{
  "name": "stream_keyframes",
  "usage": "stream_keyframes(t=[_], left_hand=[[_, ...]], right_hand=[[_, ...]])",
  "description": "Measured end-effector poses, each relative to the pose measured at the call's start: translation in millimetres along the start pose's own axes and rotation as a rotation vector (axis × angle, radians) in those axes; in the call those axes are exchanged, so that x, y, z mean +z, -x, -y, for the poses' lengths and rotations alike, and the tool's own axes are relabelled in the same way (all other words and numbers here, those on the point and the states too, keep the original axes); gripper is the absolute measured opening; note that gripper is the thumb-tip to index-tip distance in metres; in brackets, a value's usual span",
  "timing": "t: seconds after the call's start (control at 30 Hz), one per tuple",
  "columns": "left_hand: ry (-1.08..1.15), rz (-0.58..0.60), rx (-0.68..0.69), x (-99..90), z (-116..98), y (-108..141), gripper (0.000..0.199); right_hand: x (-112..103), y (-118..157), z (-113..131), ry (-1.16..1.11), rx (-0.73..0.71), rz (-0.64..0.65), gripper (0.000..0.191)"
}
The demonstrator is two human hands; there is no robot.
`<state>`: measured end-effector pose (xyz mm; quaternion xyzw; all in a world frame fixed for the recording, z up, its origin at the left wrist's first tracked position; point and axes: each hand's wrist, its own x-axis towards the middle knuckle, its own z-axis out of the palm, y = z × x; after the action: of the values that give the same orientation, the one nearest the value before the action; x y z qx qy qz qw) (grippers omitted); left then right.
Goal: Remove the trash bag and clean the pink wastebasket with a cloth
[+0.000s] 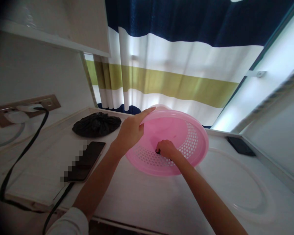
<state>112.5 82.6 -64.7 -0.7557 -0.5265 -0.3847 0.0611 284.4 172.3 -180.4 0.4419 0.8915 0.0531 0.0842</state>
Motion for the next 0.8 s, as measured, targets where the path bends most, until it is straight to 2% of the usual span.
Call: stream_keyframes(t=[0.47, 0.63, 0.8], left_hand=[[-0.017, 0.041, 0.031, -0.4, 5.7, -3.8, 0.065], [-0.071, 0.064, 0.010, -0.4, 7.2, -6.1, 0.055], [-0.116, 0.082, -0.005, 0.6, 8.2, -9.6, 0.051]], right_hand=[[1.3, -24.0, -4.5, 0.003, 0.007, 0.006, 0.026], [3.8, -48.4, -12.6, -0.004, 0.071, -0.021, 0.023], [3.7, -72.8, -22.0, 0.007, 0.220, -0.017, 0.025]])
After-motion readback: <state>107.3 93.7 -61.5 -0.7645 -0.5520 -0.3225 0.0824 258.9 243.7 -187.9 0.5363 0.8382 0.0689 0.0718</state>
